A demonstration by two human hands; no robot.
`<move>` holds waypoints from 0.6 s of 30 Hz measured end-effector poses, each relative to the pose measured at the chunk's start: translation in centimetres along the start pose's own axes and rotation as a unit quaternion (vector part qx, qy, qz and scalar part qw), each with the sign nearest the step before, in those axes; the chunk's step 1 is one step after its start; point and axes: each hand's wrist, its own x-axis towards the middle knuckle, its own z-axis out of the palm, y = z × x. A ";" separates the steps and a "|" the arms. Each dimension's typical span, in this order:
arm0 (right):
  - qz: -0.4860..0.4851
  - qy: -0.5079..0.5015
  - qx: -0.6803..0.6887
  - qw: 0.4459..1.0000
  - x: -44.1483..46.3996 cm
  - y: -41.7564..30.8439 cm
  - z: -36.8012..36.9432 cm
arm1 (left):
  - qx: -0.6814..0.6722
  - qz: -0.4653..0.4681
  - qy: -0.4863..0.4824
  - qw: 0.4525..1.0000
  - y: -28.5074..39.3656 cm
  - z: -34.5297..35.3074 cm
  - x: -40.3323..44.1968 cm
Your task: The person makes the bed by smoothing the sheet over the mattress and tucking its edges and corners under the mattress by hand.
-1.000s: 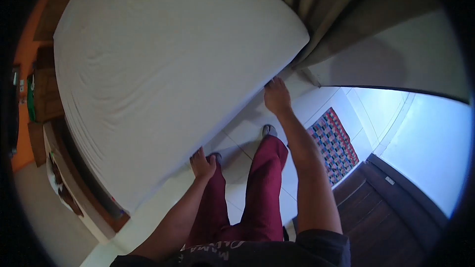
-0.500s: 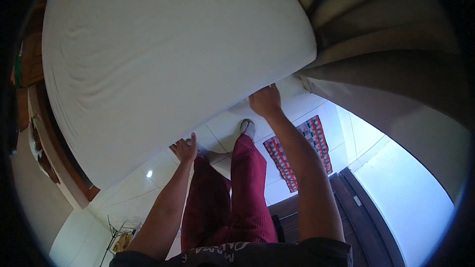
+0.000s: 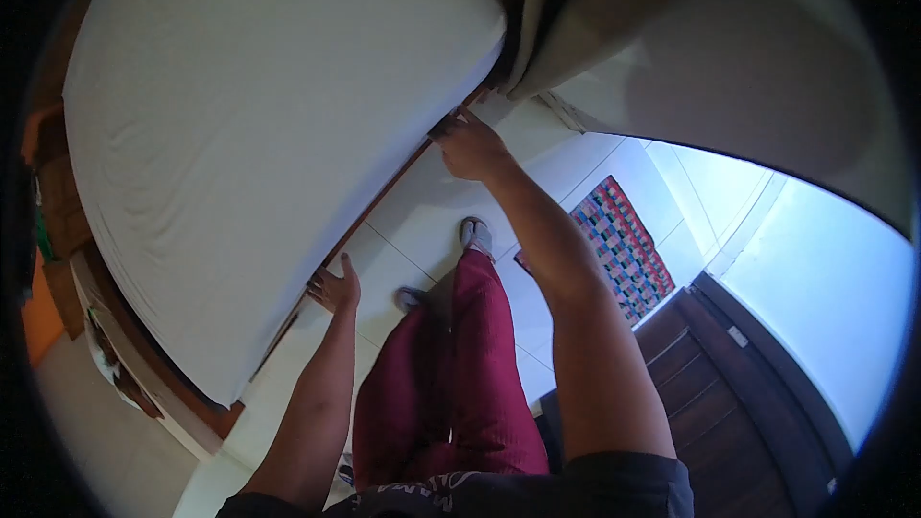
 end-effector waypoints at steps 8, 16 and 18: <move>-0.005 0.133 -0.030 0.991 -1.4 -0.9 2.4 | -0.111 0.235 0.048 0.964 -6.1 0.6 0.3; 0.082 0.097 -0.129 0.984 -0.2 -3.3 3.3 | -0.171 0.320 0.092 0.927 -6.6 0.1 0.1; 0.083 0.100 -0.129 0.983 0.0 -3.4 2.8 | -0.144 0.299 0.089 0.939 -6.0 -0.3 -0.2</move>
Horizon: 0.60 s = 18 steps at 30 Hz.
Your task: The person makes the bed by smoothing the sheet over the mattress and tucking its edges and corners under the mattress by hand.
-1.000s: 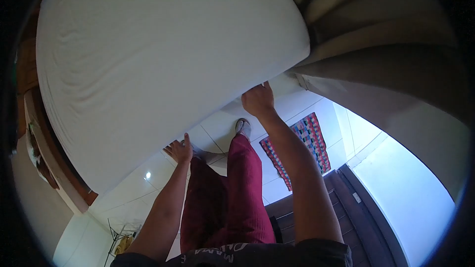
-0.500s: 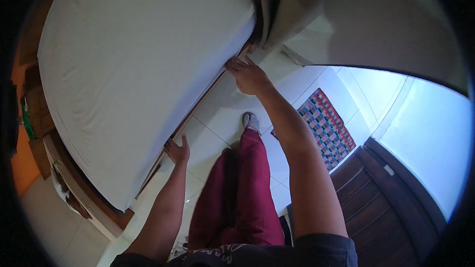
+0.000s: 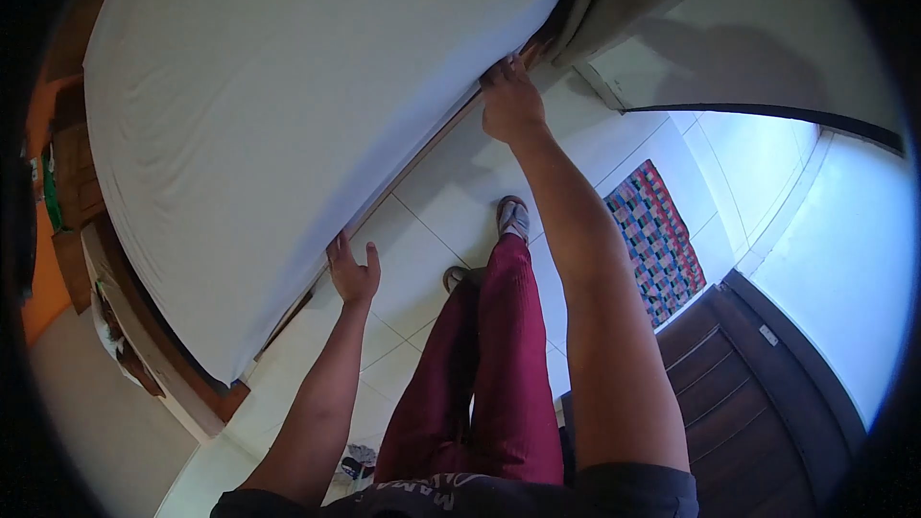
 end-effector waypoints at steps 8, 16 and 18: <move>0.039 0.023 0.191 0.981 -0.1 3.6 0.2 | 0.098 -0.039 -0.018 0.994 2.6 1.8 0.6; -0.008 0.146 0.073 0.987 1.9 11.2 1.1 | -0.021 0.029 0.019 0.999 10.1 3.0 4.1; 0.024 0.166 0.110 0.980 2.6 13.0 1.6 | -0.008 0.005 0.004 1.000 12.8 3.4 5.6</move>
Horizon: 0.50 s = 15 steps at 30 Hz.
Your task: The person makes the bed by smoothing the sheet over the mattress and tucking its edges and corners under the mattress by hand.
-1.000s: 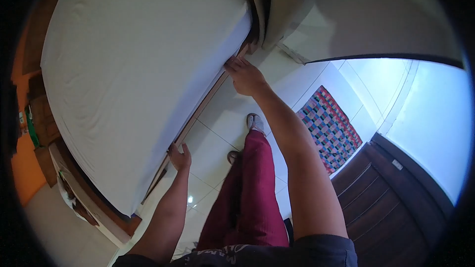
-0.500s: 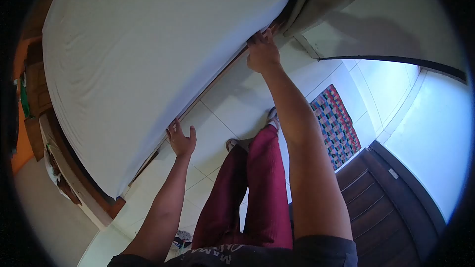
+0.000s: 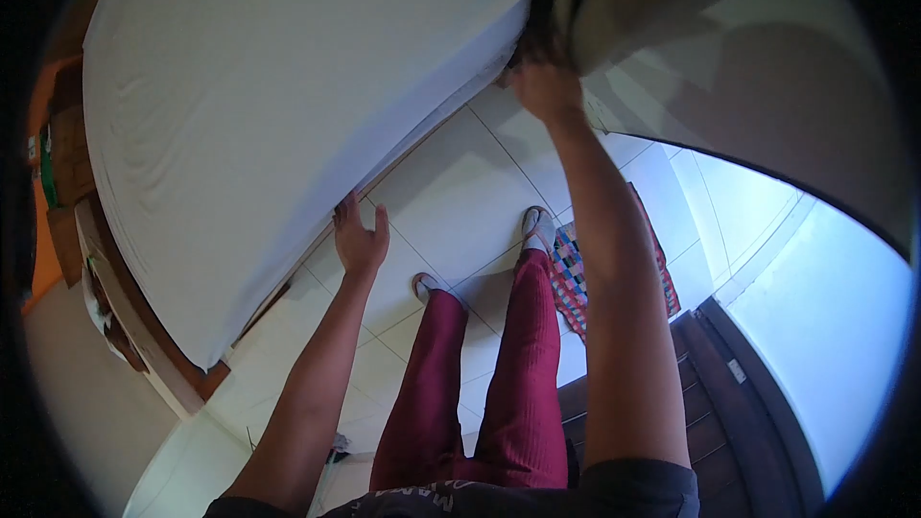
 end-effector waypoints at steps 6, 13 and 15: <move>-0.116 -0.120 0.014 0.986 2.3 2.4 -2.1 | 0.072 -0.074 -0.043 0.994 1.9 -0.1 0.0; -0.253 -0.131 0.046 0.957 0.8 0.1 -1.9 | 0.084 -0.104 -0.067 0.989 2.4 -0.2 0.5; -0.204 -0.114 0.007 0.972 0.9 -1.4 -2.0 | 0.092 -0.110 -0.063 0.988 2.5 -0.3 0.8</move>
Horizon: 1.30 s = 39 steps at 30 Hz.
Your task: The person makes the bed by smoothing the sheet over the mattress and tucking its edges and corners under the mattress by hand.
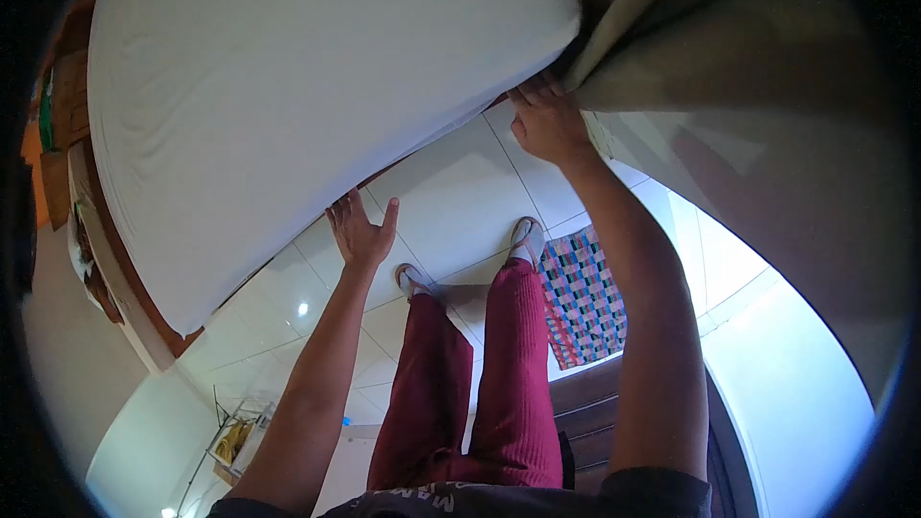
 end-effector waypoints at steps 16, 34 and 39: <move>-0.101 -0.023 0.049 0.993 -0.1 -5.1 0.3 | 0.023 -0.070 -0.073 0.995 0.6 -0.3 1.6; 0.053 -0.218 0.017 0.974 4.1 -12.3 4.2 | 0.017 -0.115 -0.006 0.993 -16.8 1.9 -5.4; -0.045 -0.089 0.021 0.995 1.3 -14.8 3.6 | 0.021 -0.124 -0.045 0.991 -24.1 0.4 -5.7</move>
